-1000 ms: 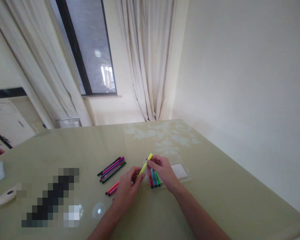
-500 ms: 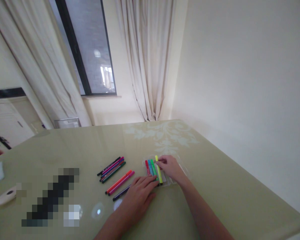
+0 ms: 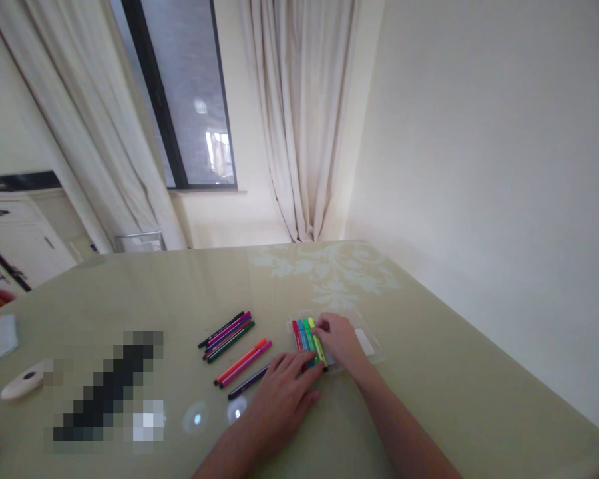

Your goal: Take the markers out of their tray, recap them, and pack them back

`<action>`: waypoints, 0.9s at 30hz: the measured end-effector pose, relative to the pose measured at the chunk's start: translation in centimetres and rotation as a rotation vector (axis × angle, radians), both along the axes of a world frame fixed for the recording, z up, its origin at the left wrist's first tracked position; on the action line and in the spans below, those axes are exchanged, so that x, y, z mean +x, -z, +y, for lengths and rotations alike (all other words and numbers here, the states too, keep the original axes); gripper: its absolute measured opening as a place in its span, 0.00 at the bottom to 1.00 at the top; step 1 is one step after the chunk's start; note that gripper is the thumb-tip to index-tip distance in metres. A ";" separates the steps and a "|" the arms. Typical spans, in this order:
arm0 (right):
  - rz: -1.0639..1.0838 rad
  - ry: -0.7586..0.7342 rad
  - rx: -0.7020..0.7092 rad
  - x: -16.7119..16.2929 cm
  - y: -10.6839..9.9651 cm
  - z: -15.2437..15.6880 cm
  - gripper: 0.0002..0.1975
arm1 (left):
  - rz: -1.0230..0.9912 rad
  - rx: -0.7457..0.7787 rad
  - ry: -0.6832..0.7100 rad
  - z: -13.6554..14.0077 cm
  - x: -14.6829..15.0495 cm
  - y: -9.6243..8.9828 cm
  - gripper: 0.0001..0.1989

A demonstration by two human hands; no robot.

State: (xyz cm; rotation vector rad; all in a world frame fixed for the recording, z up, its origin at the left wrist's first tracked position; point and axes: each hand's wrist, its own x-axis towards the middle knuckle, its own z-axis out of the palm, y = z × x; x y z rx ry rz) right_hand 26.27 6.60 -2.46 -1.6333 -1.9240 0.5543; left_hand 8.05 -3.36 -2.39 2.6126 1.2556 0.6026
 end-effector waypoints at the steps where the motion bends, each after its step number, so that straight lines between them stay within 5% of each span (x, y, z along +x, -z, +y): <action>1: 0.027 -0.002 0.000 0.1 0.0 0.0 0.04 | -0.038 0.013 -0.027 0.4 -0.4 0.1 0.23; 5: 0.117 0.016 0.023 0.1 -0.3 -0.1 0.05 | -0.127 0.070 -0.379 2.7 -4.0 -0.1 0.15; 8: 0.134 0.023 0.028 -0.1 -0.6 -0.2 0.07 | 0.016 0.118 -0.749 4.0 -7.7 -0.4 0.14; 10: 0.139 0.022 0.030 -0.2 -0.7 -0.3 0.07 | 0.116 0.071 -0.845 4.4 -9.4 -0.4 0.12; 22: 0.140 0.046 0.048 -0.2 -1.1 -0.4 0.07 | 0.112 -0.029 -0.761 4.8 -10.2 0.5 0.13; 27: 0.130 0.048 0.050 -0.3 -1.2 -0.5 0.08 | 0.142 0.045 -0.872 4.9 -11.6 0.1 0.16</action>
